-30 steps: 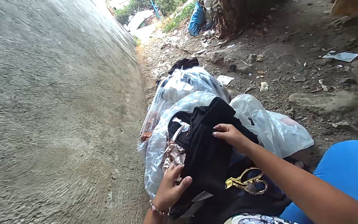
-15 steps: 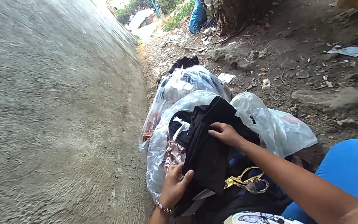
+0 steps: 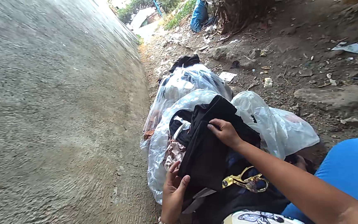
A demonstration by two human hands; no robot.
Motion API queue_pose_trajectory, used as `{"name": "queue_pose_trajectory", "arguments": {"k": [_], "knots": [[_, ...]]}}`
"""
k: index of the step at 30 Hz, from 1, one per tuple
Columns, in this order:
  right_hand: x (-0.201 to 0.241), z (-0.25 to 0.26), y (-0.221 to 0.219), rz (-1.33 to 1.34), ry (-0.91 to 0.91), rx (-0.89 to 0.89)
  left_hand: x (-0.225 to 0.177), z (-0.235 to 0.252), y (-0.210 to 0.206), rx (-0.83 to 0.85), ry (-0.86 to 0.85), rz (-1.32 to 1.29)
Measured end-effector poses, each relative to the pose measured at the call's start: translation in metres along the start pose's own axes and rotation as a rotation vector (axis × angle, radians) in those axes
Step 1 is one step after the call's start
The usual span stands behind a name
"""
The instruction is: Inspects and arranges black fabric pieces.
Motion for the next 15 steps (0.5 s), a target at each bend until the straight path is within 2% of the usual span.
{"name": "queue_pose_trajectory", "arguments": {"k": [2,5,8,12,15], "knots": [[0.004,0.002,0.001,-0.02,0.055,-0.05,-0.007,0.0,0.001,-0.115,-0.003,-0.02],[-0.011,0.002,-0.01,-0.035,-0.092,0.109,-0.005,0.004,-0.001,-0.222,0.037,-0.108],[-0.017,0.0,-0.013,-0.074,-0.16,0.207,-0.001,0.003,-0.012,-0.231,0.166,-0.274],[-0.018,-0.001,-0.006,-0.042,-0.202,0.185,0.011,-0.004,-0.024,-0.252,0.378,-0.482],[-0.018,-0.001,-0.006,-0.024,-0.198,0.182,0.015,-0.007,-0.025,-0.318,0.369,-0.537]]}}
Point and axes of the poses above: each hand's wrist, its own z-axis towards the middle knuckle, its own y-axis out of the back of the hand, x = y × z, the point moved 6 cm from there along z, towards the middle knuckle, and after that the axes turned 14 degrees about y, right-handed, at the moved point
